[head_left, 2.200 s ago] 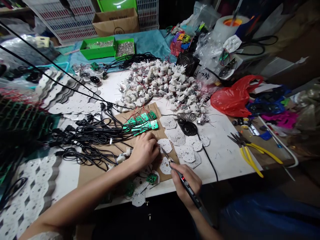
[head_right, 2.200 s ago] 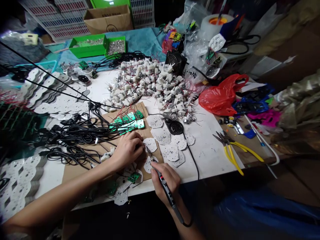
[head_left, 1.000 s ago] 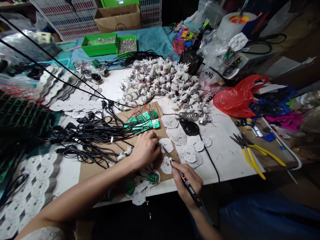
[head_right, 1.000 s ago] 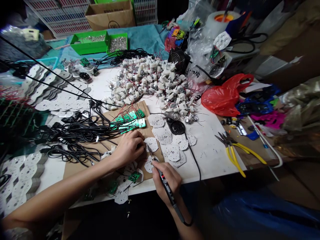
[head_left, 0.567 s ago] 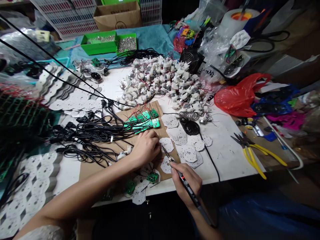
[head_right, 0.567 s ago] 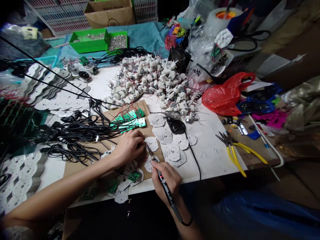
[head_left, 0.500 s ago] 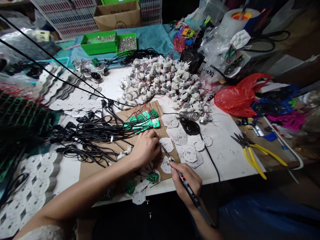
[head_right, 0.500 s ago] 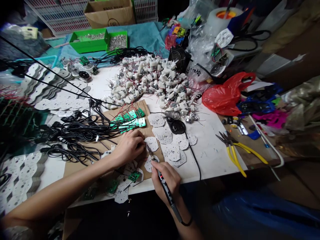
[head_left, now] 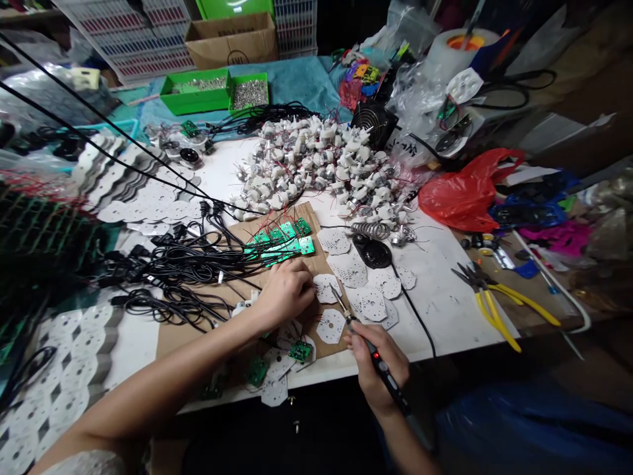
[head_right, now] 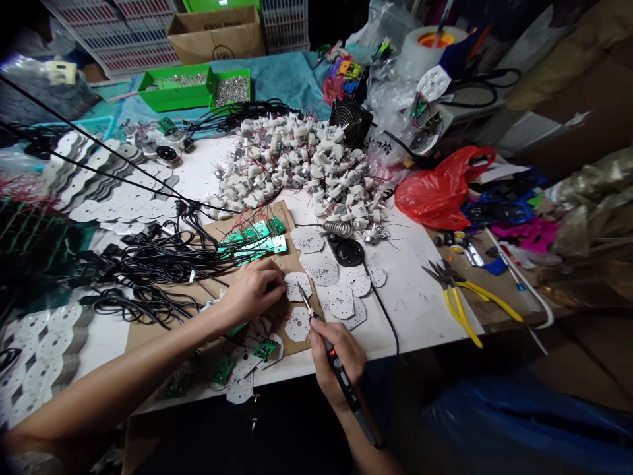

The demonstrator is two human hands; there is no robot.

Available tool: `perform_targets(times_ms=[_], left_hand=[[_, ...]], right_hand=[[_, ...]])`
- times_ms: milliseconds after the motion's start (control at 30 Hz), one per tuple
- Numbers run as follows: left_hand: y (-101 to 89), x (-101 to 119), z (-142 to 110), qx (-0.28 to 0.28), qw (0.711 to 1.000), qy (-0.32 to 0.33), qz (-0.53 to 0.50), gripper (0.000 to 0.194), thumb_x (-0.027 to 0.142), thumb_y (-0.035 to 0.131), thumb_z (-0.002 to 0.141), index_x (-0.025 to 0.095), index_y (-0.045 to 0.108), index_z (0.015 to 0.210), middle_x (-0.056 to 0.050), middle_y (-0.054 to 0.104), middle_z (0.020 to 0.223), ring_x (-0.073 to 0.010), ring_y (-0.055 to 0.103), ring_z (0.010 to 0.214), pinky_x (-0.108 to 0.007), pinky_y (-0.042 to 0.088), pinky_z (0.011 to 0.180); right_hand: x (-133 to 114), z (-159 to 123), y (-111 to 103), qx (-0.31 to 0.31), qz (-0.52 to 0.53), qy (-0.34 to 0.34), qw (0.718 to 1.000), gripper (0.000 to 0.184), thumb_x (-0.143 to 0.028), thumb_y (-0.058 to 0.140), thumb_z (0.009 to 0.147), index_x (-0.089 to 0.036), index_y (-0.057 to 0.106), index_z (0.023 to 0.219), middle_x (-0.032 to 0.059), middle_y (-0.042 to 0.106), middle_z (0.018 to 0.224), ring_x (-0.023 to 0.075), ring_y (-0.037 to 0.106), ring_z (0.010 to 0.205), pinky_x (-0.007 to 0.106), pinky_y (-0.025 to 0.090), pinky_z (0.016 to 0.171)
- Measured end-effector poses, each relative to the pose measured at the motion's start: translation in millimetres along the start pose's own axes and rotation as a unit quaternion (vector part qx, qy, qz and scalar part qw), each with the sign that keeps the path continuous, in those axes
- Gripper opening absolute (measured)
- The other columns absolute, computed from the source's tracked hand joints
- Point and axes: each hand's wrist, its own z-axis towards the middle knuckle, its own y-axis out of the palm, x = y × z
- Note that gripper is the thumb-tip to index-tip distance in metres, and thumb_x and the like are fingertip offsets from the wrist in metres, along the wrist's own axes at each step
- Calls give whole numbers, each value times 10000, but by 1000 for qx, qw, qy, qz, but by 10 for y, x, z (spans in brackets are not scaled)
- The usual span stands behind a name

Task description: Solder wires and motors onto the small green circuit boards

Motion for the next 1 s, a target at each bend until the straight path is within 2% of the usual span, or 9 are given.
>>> perform_targets(times_ms=[133, 267, 433, 567, 667, 733, 800, 867, 1000], left_hand=[[-107, -27, -87, -49, 995, 66, -58, 143, 182, 616, 919, 187, 736, 841, -46, 701, 933, -195, 637, 911, -344, 454, 860], [-123, 17, -210, -70, 991, 110, -10, 88, 226, 668, 916, 191, 733, 869, -51, 695, 952, -215, 630, 934, -395, 425, 926], [-35, -60, -134, 17, 999, 44, 12, 87, 204, 670, 909, 170, 700, 835, -77, 670, 943, -223, 614, 900, -360, 457, 821], [-125, -192, -5, 66, 992, -22, -103, 132, 245, 653, 926, 172, 663, 817, -48, 661, 890, -179, 617, 816, -303, 470, 744], [-257, -242, -21, -27, 972, -2, -234, 165, 310, 674, 922, 174, 665, 829, -26, 693, 847, -160, 635, 772, -276, 483, 713], [-321, -231, -91, -127, 952, 63, -271, 167, 324, 668, 935, 178, 694, 857, -37, 726, 878, -163, 661, 809, -282, 507, 759], [-345, -189, -183, -183, 941, 137, -248, 153, 300, 647, 957, 191, 722, 880, -63, 746, 939, -186, 677, 910, -314, 519, 862], [-336, -141, -261, -168, 948, 179, -202, 150, 273, 608, 982, 199, 736, 953, -96, 742, 1034, -212, 668, 1011, -346, 515, 929], [-305, -152, -268, -82, 971, 170, -144, 257, 344, 535, 1036, 198, 685, 1186, -119, 699, 1170, -219, 660, 1057, -345, 523, 921]], right_hand=[[43, -69, 1, 53, 26, 16, 998, 244, -109, 600, 1006, -221, 734, 1176, 37, 728, 924, 172, 746, 724, 271, 653, 589], [71, -80, 3, 49, 24, 12, 998, 248, -104, 613, 1007, -222, 734, 1188, 39, 731, 934, 167, 747, 730, 262, 657, 589], [53, -63, 6, 40, 14, 9, 999, 222, -128, 606, 1023, -215, 727, 1188, 47, 726, 938, 170, 747, 736, 272, 666, 601], [43, -22, 26, 13, -41, -10, 999, 231, -162, 614, 1034, -223, 707, 1237, 62, 718, 967, 190, 743, 795, 307, 668, 691], [55, 52, 41, 7, -75, -52, 996, 245, -225, 625, 1050, -228, 697, 1283, 69, 690, 973, 190, 724, 799, 309, 648, 714], [60, 116, 43, 19, -87, -56, 994, 243, -238, 612, 1059, -232, 700, 1286, 68, 657, 995, 178, 709, 776, 299, 644, 696], [62, 181, 46, 21, -111, -50, 992, 239, -213, 619, 1049, -242, 707, 1270, 66, 626, 1015, 176, 700, 793, 296, 648, 706], [70, 234, 60, 12, -140, -63, 988, 259, -172, 639, 1029, -250, 704, 1267, 64, 609, 1008, 187, 691, 838, 306, 649, 742], [130, 286, 120, -58, -169, -110, 978, 377, -103, 608, 1022, -261, 635, 1364, 73, 595, 1036, 201, 683, 915, 315, 636, 804]])
